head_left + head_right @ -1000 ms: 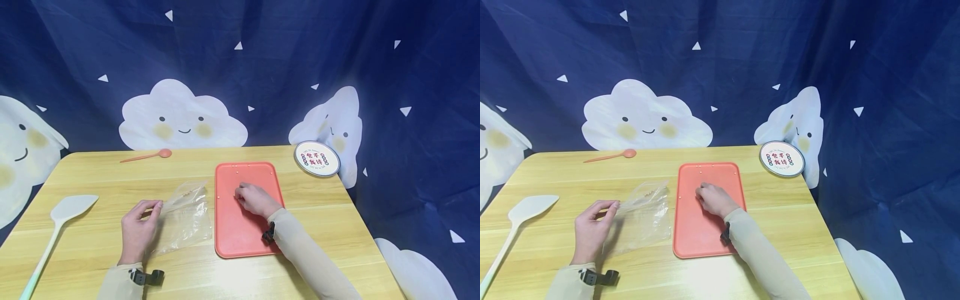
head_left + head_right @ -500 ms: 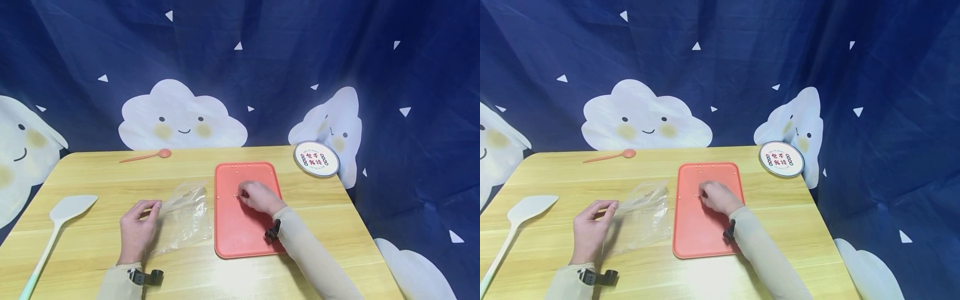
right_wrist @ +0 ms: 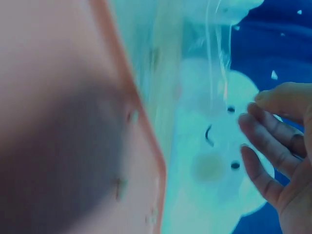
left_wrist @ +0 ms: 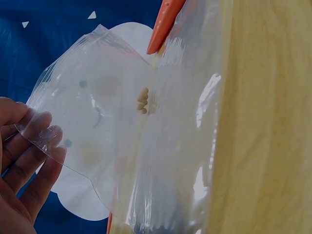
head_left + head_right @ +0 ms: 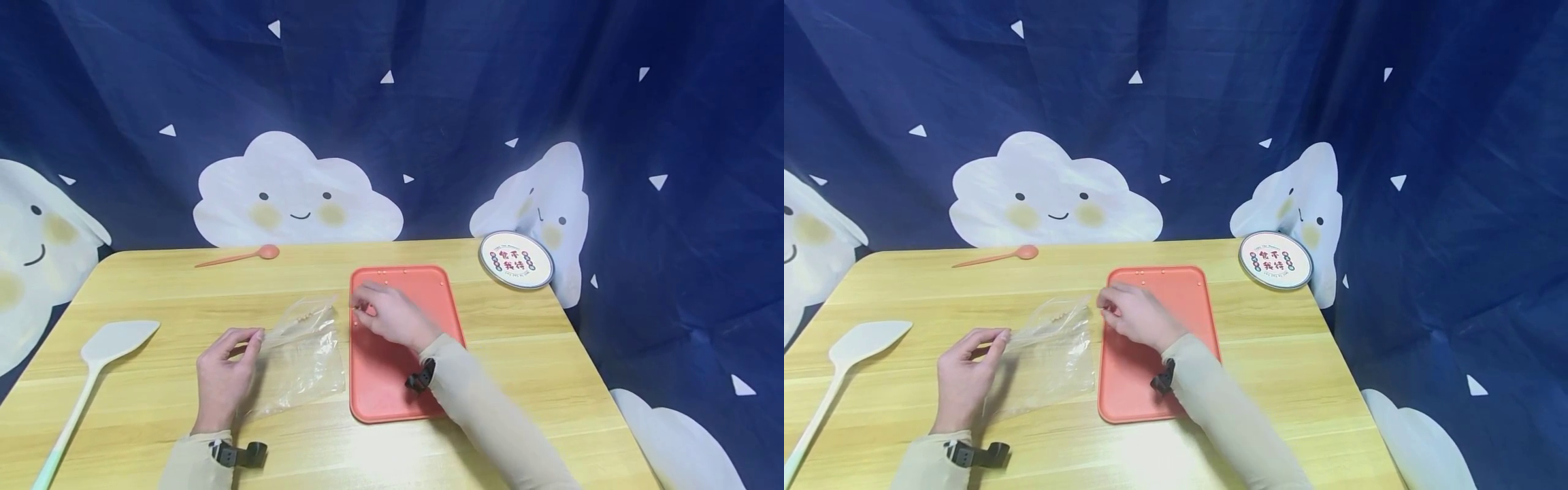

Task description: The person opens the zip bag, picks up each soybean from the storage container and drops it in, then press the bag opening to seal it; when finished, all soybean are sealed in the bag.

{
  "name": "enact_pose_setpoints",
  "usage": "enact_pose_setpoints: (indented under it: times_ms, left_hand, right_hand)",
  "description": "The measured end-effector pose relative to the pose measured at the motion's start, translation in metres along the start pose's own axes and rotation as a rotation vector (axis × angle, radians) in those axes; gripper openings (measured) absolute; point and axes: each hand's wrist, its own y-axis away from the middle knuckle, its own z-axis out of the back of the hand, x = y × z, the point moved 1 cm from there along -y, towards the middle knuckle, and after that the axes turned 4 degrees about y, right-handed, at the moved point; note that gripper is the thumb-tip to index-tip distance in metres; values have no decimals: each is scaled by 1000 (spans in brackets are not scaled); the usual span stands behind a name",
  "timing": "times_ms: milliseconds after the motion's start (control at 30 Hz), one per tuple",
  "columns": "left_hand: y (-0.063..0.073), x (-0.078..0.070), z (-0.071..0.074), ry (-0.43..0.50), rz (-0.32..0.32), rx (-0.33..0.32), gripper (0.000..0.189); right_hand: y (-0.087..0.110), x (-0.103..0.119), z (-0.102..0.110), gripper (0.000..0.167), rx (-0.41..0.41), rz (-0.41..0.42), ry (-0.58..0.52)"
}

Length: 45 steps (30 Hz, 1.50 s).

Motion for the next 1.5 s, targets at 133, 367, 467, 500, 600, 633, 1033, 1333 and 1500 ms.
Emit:
enact_pose_setpoints:
  times_ms: [133,367,467,500,600,633,1033,1333,1500]
  left_hand:
    - [0,-1,0,-1,2,1,5]
    - [0,0,-1,0,-4,14,4]
    - [0,1,-1,1,-9,15,6]
    - [0,2,-1,4,-10,14,7]
    - [0,3,-1,13,-13,11,9]
    - [0,3,-1,15,-14,10,10]
    - [-1,-22,-1,18,-28,-8,8]
    - [-3,-36,-1,29,-26,-39,8]
    - [-1,-13,-2,26,-7,-42,9]
  right_hand:
    - [-14,13,-7,6,-23,-15,-165]
    - [-36,32,-23,8,-22,-19,-291]
    - [-43,38,-32,8,-1,-20,-306]
    - [-45,39,-35,9,8,-20,-304]
    - [-49,42,-42,8,30,-13,-275]
    - [-50,42,-43,8,36,-10,-265]
    - [-36,30,-34,18,-15,-54,-309]
    - [-16,1,-9,14,-70,-179,-351]
    - [-3,-19,-2,17,-35,-227,-283]
